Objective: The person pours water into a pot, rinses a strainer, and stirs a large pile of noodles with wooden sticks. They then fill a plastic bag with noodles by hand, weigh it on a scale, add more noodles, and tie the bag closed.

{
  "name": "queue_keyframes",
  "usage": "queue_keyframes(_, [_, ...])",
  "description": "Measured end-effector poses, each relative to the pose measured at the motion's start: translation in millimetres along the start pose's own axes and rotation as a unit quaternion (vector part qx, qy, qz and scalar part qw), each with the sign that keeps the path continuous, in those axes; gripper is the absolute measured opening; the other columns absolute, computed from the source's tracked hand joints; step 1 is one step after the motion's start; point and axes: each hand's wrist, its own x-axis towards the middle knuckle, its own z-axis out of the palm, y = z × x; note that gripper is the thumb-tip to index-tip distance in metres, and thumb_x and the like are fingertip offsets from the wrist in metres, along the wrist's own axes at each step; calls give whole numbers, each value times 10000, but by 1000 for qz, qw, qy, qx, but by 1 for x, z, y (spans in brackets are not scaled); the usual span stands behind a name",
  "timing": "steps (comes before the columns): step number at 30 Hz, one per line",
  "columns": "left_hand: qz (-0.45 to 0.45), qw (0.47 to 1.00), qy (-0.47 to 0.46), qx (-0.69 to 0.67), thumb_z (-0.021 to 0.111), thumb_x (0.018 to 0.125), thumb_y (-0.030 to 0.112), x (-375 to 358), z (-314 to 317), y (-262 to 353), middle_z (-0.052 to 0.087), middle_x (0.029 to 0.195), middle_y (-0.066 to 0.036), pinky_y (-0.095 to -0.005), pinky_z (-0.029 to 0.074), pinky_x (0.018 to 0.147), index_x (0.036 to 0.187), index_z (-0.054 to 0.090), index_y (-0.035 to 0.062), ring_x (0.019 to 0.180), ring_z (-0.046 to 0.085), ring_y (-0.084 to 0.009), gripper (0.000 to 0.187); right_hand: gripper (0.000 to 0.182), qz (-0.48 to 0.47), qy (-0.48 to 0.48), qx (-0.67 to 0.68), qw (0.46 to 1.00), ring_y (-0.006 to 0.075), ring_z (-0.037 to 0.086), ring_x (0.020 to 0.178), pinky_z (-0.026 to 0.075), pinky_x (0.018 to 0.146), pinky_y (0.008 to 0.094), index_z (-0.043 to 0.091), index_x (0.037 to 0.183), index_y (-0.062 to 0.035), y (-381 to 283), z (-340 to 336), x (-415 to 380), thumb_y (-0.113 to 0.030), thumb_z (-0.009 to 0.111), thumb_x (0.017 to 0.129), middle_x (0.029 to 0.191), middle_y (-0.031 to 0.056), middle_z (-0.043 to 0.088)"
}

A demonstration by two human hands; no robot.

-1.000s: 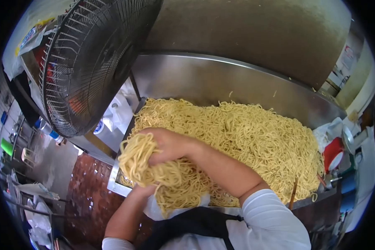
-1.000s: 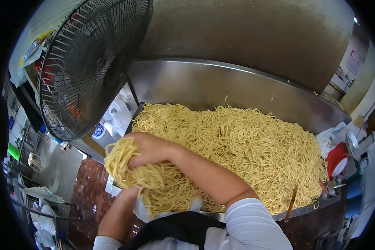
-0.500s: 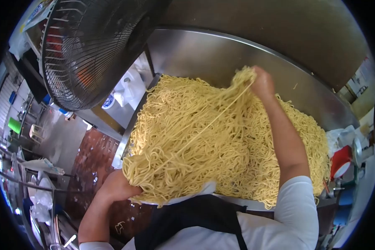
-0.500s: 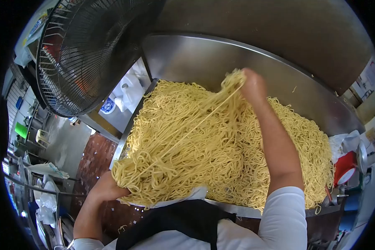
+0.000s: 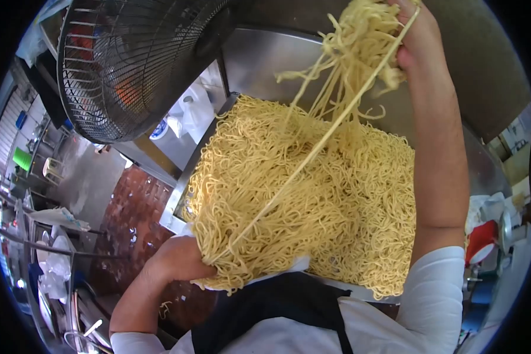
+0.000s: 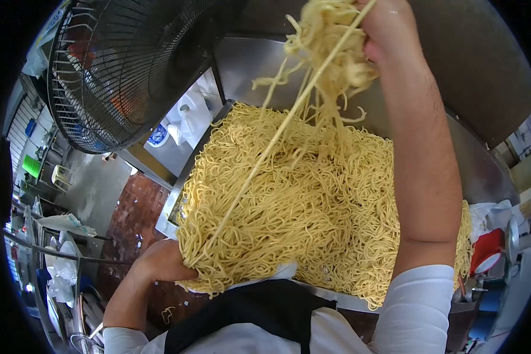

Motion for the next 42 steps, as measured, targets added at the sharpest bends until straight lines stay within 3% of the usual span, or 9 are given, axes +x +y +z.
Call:
queue_keyframes(2, [-11, 1000, 7, 19, 719, 693, 321, -4, -3, 4, 697, 964, -181, -429, 528, 797, 1111, 668, 129, 891, 671, -355, 463, 309, 88, -101, 171, 976, 297, 698, 896, 604, 788, 401, 598, 1082, 56, 4, 26, -26, -209, 607, 924, 995, 179, 678])
queue_keyframes(5, [-18, 997, 47, -59, 743, 708, 348, -15, -6, 8, 699, 986, -169, -402, 521, 820, 1113, 669, 104, 928, 670, -341, 478, 351, 255, -115, 130, 951, 286, 680, 994, 594, 845, 403, 551, 1210, 29, 38, 68, -114, -196, 543, 940, 1138, 203, 648])
queue_keyframes(9, [52, 969, 168, -174, 731, 796, 362, -22, 14, -6, 709, 1039, -142, -379, 503, 865, 1159, 648, 51, 956, 676, -292, 485, 711, 209, -619, -80, 753, 272, 559, 1208, 434, 1035, 376, 505, 1369, -82, 152, 86, -236, -292, 784, 749, 1301, 152, 597])
queue_keyframes(11, [99, 892, 221, -383, 620, 935, 353, -10, 25, -14, 699, 1094, -134, -334, 493, 884, 1231, 614, 33, 1004, 649, -222, 436, 611, -12, -567, -46, 822, 291, 605, 1118, 470, 957, 379, 560, 1285, -76, 182, 100, -277, -241, 765, 734, 1220, 163, 634])
queue_keyframes(19, [239, 735, 367, -518, 486, 1024, 301, 11, -66, 80, 684, 1152, -137, -312, 439, 971, 1259, 574, -71, 1088, 604, -165, 449, 450, 159, -504, 49, 848, 293, 634, 989, 486, 882, 385, 598, 1161, -3, 108, 147, -254, -152, 672, 743, 1052, 184, 667])
queue_keyframes(23, [328, 688, 410, -501, 487, 1033, 246, -19, -88, 116, 647, 1225, -160, -308, 425, 1006, 1274, 552, -87, 1175, 580, -180, 417, 373, -140, -487, -21, 862, 271, 640, 929, 493, 850, 383, 612, 1108, 24, 79, 194, -281, -112, 621, 761, 1007, 185, 676])
queue_keyframes(32, [241, 799, 378, -400, 548, 983, 155, 79, -39, 22, 494, 1426, -184, -316, 300, 1111, 1423, 428, -28, 1345, 432, -230, 491, 319, -16, -745, -196, 637, 237, 643, 935, 509, 825, 367, 636, 1104, 6, 182, 185, -278, -115, 641, 809, 1026, 164, 677])
queue_keyframes(36, [247, 794, 381, -404, 622, 948, 184, 77, -40, 17, 507, 1411, -150, -364, 296, 1128, 1399, 457, -25, 1333, 445, -246, 523, 458, 150, -601, -118, 776, 219, 642, 1079, 503, 932, 330, 611, 1262, -35, 142, 74, -200, -193, 700, 841, 1182, 142, 671])
queue_keyframes(42, [80, 966, 25, 245, 771, 666, 602, 101, 25, 103, 628, 1191, -224, -450, 404, 1016, 1150, 649, -15, 1180, 562, -350, 794, 457, 287, -352, -184, 872, 210, 621, 1111, 495, 966, 349, 592, 1291, -39, 165, -66, -216, -179, 708, 872, 1260, 120, 637])
